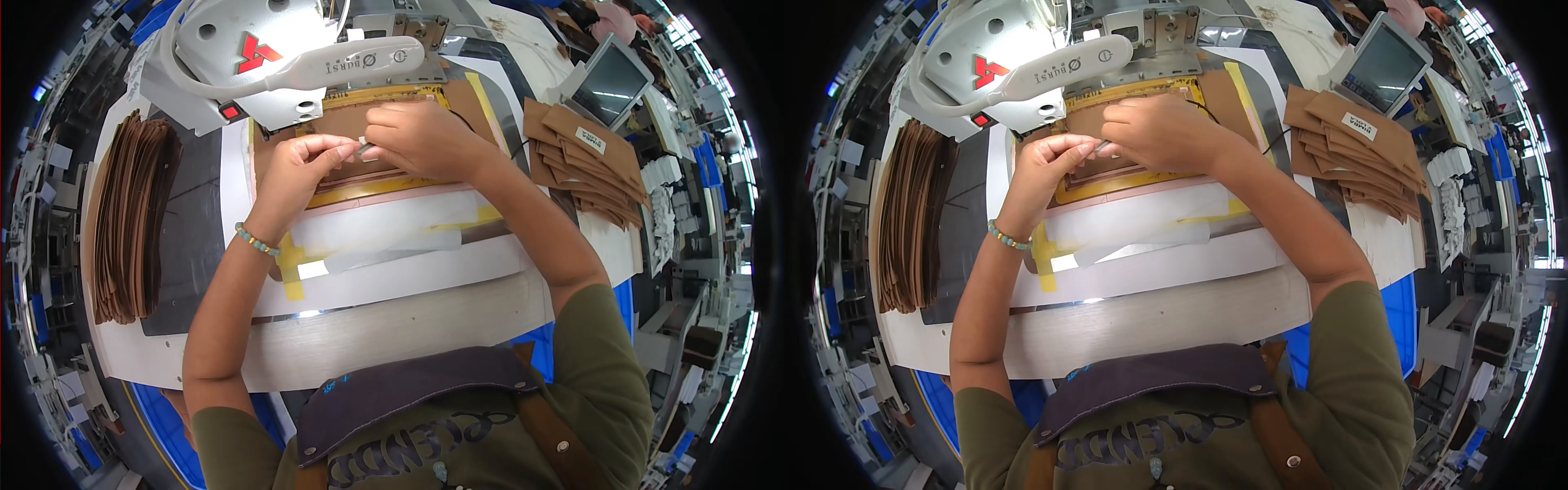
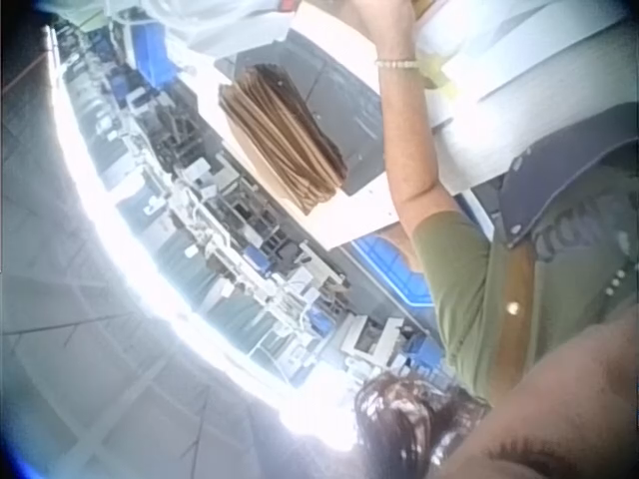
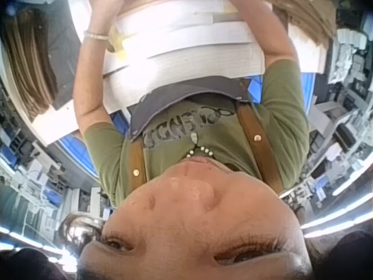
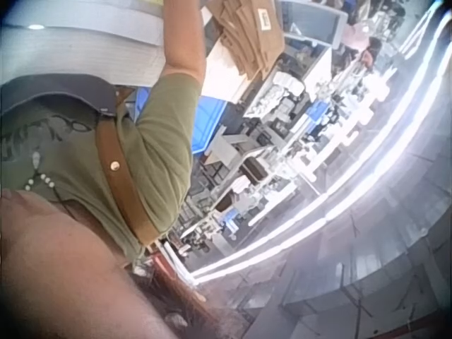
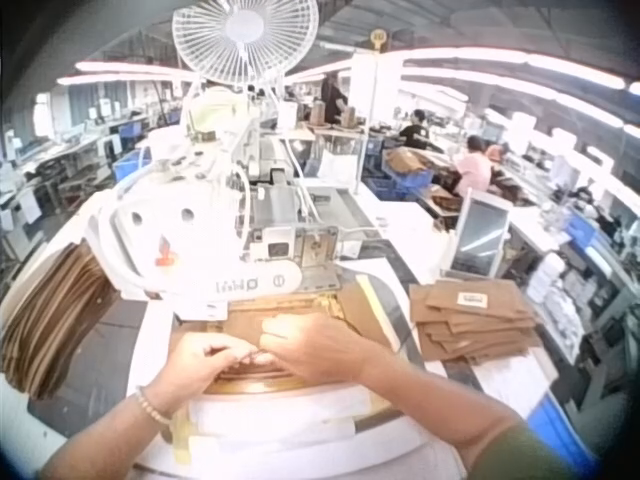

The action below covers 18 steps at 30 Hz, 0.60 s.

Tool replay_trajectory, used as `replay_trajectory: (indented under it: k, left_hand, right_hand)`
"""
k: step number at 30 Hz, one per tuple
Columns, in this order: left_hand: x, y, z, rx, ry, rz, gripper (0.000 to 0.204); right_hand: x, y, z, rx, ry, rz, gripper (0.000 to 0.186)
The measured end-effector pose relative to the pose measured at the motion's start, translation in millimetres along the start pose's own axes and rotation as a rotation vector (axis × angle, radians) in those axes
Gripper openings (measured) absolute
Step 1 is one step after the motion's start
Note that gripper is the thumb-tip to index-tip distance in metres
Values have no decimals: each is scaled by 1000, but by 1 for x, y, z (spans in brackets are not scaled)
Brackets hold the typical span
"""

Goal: Positioning a branded leather patch on a fabric base and stitching it in place using an industrial sewing machine.

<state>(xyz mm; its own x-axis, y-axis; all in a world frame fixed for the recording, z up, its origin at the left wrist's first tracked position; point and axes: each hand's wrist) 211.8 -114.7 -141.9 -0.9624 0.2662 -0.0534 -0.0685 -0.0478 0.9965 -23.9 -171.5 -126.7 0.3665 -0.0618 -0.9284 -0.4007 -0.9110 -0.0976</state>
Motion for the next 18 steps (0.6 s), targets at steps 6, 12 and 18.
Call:
replay_trajectory:
  k: [6,12,18]
  left_hand:
    - [-9,-6,4,2,51,-45,25]
    - [-3,-1,2,-34,38,-18,26]
    - [2,-1,-2,-28,44,42,27]
  right_hand:
    - [-50,-12,55,238,-125,80,26]
    - [-65,12,107,735,-198,254,32]
    - [-30,-20,57,447,103,-91,36]
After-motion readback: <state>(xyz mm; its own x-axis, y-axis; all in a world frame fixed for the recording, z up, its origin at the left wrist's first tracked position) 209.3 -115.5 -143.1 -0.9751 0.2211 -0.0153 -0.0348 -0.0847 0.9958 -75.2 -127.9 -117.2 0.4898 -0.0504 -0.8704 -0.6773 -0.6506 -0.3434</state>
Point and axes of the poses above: each hand's wrist, its own z-axis away from the middle knuckle, its own x-axis out of the palm, y = z × x, and after that the axes turned 1 degree about z, right-handed
